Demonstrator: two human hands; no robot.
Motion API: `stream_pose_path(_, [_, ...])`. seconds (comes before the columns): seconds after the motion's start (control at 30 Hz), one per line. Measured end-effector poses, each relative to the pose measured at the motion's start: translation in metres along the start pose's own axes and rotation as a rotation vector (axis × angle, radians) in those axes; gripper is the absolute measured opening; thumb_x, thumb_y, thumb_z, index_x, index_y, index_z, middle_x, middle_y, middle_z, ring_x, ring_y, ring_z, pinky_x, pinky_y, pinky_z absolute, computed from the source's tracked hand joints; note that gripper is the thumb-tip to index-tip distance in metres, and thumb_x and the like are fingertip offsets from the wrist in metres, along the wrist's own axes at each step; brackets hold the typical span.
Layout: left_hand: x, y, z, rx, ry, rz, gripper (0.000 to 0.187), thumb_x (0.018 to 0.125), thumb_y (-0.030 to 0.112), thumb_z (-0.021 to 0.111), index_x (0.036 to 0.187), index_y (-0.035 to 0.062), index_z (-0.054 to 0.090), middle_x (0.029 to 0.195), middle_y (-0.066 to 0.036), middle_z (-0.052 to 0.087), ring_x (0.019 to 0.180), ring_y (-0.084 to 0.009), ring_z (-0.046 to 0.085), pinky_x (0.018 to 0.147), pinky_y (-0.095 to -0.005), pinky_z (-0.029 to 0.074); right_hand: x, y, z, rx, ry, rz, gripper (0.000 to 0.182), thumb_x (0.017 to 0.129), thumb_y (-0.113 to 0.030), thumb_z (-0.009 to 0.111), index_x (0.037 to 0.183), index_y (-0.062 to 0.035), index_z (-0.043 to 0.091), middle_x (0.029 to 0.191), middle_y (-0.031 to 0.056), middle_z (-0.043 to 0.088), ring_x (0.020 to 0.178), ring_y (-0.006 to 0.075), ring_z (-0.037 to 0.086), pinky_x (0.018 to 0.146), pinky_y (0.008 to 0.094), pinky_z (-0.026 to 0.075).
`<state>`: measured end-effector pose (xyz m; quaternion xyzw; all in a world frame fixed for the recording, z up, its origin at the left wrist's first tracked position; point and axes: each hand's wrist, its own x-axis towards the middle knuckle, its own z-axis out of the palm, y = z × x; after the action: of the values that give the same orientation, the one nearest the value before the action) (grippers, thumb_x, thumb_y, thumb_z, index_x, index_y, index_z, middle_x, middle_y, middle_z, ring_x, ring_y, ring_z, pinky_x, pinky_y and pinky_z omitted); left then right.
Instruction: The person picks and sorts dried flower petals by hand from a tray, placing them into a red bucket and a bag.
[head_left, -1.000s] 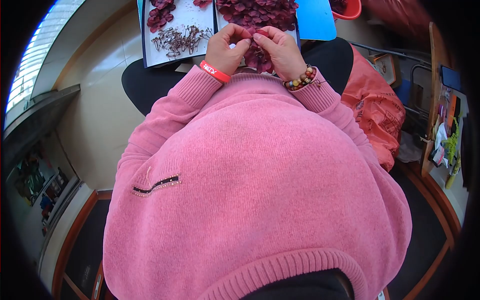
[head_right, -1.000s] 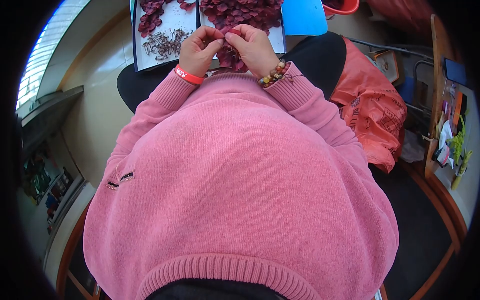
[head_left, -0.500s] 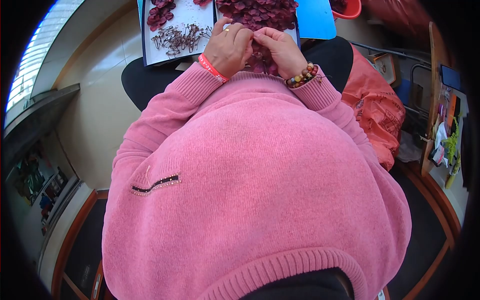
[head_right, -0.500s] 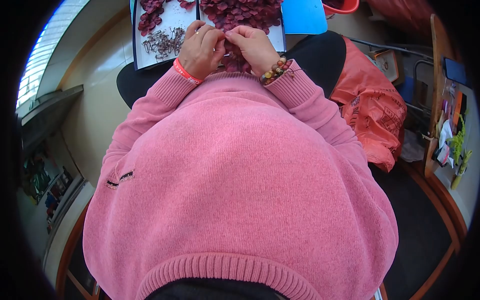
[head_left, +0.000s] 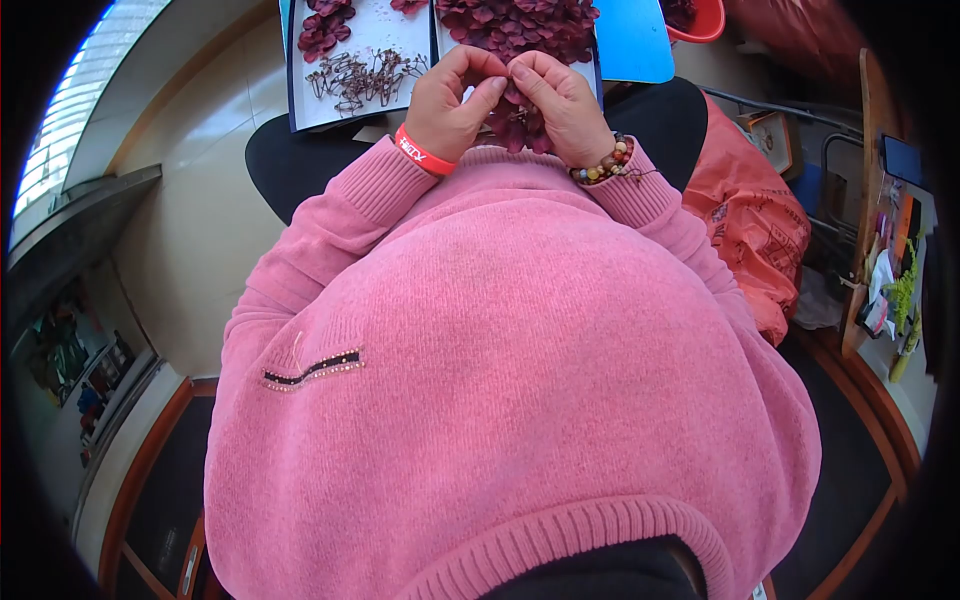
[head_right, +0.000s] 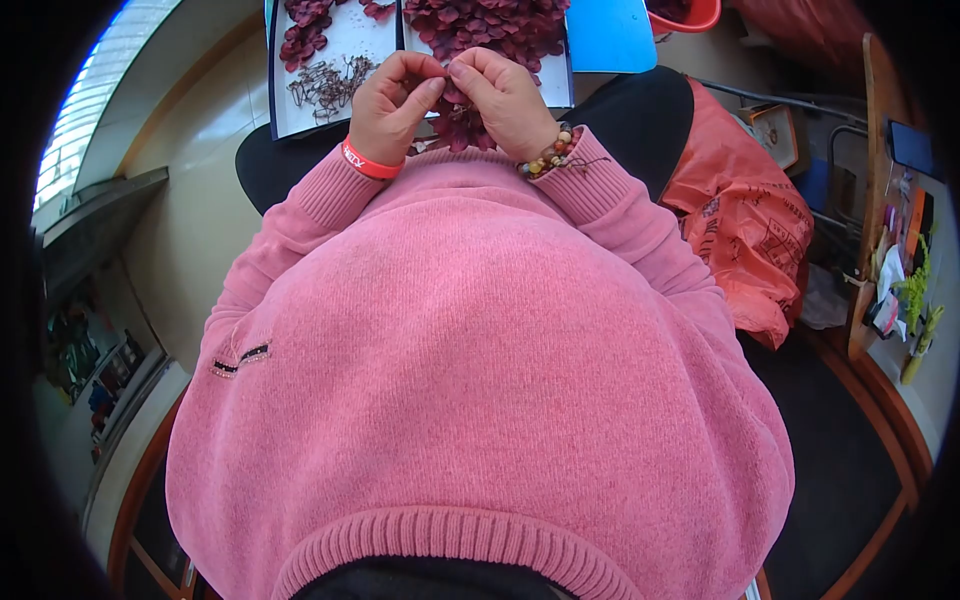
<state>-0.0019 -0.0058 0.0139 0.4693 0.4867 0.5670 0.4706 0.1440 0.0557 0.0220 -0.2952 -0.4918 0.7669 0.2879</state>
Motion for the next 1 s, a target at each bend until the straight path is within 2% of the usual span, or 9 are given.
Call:
stream_pose_path(0.1, [0.002,0.015,-0.001,-0.302,-0.028,-0.242,0.015,0.083,0.001,0.056,0.098,0.0008,0.051,0.087,-0.003,0.056,0.078,-0.0092,0.055,0.070,-0.0219,0.046,-0.001,-0.003,0.001,0.051,-0.013,-0.001,0.015,0.092,-0.017,0.049,0.092,-0.0028,0.055,0.077,-0.0034,0.053,0.070,0.0020,0.048,0.063,0.0160,0.042])
stream_pose_path(0.3, [0.006,-0.001,-0.013,-0.586,-0.139,-0.375,0.018,0.080,0.000,0.060,0.096,0.0006,0.052,0.085,-0.004,0.056,0.076,-0.0115,0.057,0.069,-0.0237,0.048,-0.001,0.000,0.001,-0.132,-0.012,-0.063,0.012,0.091,-0.014,0.051,0.090,-0.0028,0.055,0.078,-0.0011,0.055,0.071,0.0040,0.052,0.063,0.0172,0.044])
stream_pose_path(0.43, [-0.001,0.009,-0.006,-0.227,-0.046,-0.212,0.016,0.078,-0.001,0.062,0.092,0.0000,0.054,0.083,-0.004,0.057,0.073,-0.0116,0.058,0.067,-0.0247,0.049,0.000,-0.003,-0.002,-0.169,-0.083,-0.057,0.016,0.093,-0.019,0.048,0.095,-0.0039,0.052,0.081,0.0032,0.059,0.072,0.0105,0.062,0.066,0.0214,0.052])
stream_pose_path(0.5, [-0.004,0.012,-0.002,-0.067,0.043,-0.110,0.013,0.075,-0.002,0.063,0.086,0.0002,0.057,0.079,-0.003,0.058,0.070,-0.0106,0.057,0.064,-0.0243,0.049,0.000,-0.007,0.005,-0.072,-0.058,0.003,0.015,0.092,-0.017,0.049,0.093,-0.0027,0.053,0.080,0.0025,0.059,0.070,0.0084,0.060,0.063,0.0206,0.050])
stream_pose_path(0.6, [-0.004,0.014,-0.003,0.226,0.086,0.220,0.014,0.074,-0.003,0.062,0.087,0.0014,0.059,0.079,-0.005,0.058,0.069,-0.0126,0.058,0.062,-0.0251,0.048,-0.001,-0.009,0.008,-0.024,-0.060,0.042,0.015,0.091,-0.017,0.051,0.093,-0.0023,0.054,0.081,0.0018,0.058,0.070,0.0070,0.058,0.063,0.0194,0.048])
stream_pose_path(0.73, [0.000,0.006,-0.010,0.423,0.042,0.485,0.018,0.073,-0.005,0.060,0.089,0.0031,0.060,0.080,-0.008,0.057,0.070,-0.0179,0.058,0.061,-0.0256,0.047,0.000,-0.013,0.008,0.035,-0.037,0.124,0.016,0.090,-0.017,0.053,0.096,-0.0025,0.055,0.083,0.0006,0.058,0.074,0.0059,0.057,0.066,0.0178,0.047])
stream_pose_path(0.8, [0.000,0.002,-0.012,0.525,0.062,0.582,0.019,0.072,-0.006,0.059,0.089,0.0040,0.060,0.080,-0.009,0.056,0.071,-0.0201,0.058,0.062,-0.0258,0.046,0.000,-0.013,0.007,-0.050,-0.034,0.102,0.015,0.089,-0.016,0.054,0.096,-0.0024,0.055,0.084,0.0000,0.058,0.075,0.0053,0.056,0.067,0.0173,0.046])
stream_pose_path(0.9, [-0.001,0.000,-0.014,0.483,0.035,0.563,0.017,0.073,-0.006,0.060,0.087,0.0028,0.059,0.079,-0.009,0.057,0.072,-0.0194,0.058,0.064,-0.0253,0.046,0.001,-0.012,0.006,-0.083,-0.033,0.088,0.013,0.088,-0.013,0.055,0.096,-0.0021,0.056,0.085,-0.0003,0.057,0.076,0.0047,0.055,0.068,0.0171,0.046])
stream_pose_path(1.0, [-0.002,-0.005,-0.014,0.294,0.064,0.413,0.013,0.074,-0.004,0.061,0.085,0.0013,0.058,0.079,-0.008,0.058,0.073,-0.0166,0.058,0.065,-0.0242,0.046,0.002,-0.009,0.005,-0.060,-0.028,0.075,0.013,0.088,-0.012,0.056,0.095,-0.0016,0.056,0.085,-0.0002,0.057,0.076,0.0045,0.055,0.068,0.0170,0.046])
